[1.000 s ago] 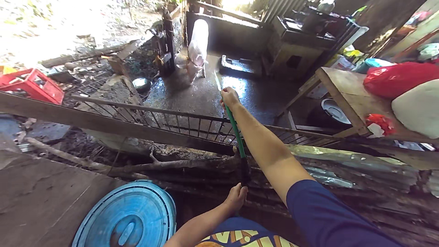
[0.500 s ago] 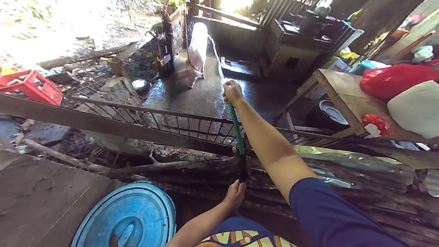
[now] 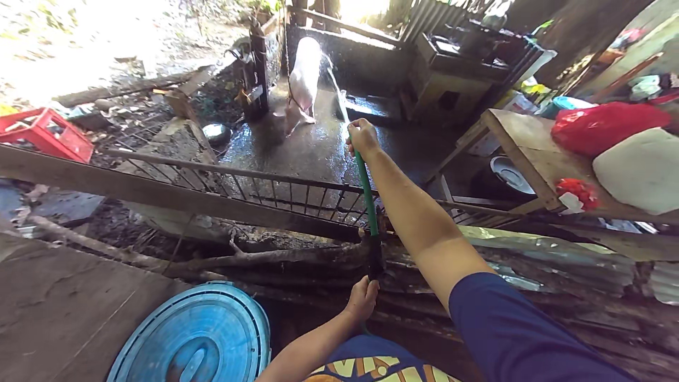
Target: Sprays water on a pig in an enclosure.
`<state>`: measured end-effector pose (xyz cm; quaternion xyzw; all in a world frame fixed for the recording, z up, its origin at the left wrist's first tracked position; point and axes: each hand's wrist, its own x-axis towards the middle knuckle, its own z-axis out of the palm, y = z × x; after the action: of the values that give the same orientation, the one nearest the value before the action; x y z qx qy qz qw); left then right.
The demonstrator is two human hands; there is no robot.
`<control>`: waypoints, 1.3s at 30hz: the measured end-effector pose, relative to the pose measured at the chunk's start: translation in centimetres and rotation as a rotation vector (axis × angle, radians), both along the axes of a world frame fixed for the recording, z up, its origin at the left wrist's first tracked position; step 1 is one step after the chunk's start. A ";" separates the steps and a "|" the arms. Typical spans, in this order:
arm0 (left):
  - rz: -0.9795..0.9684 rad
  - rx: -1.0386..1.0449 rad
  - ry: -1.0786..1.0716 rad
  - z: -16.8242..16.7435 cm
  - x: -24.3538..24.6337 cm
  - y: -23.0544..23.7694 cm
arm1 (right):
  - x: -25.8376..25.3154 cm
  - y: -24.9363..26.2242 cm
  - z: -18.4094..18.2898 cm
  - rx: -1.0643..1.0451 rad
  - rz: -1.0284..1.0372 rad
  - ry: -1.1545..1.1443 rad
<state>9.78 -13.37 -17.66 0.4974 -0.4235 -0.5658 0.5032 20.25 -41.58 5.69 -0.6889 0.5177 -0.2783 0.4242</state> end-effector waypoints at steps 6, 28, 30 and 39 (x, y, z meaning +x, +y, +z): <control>0.029 -0.010 0.004 0.0 0.0 -0.2 | -0.1 -0.2 0.6 0.009 -0.015 -0.001; 0.106 -0.060 0.060 1.4 0.6 -1.2 | 0.6 -1.3 3.0 -0.034 -0.004 -0.061; 0.108 -0.068 0.066 1.5 0.7 -1.3 | 0.6 -1.5 3.2 -0.038 -0.001 -0.057; 0.095 -0.041 0.096 1.9 0.7 -1.1 | 0.7 -1.9 2.8 -0.017 -0.025 -0.044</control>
<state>10.45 -14.48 -15.76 0.4787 -0.3863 -0.5557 0.5593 20.98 -43.50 8.45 -0.6796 0.5145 -0.3031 0.4261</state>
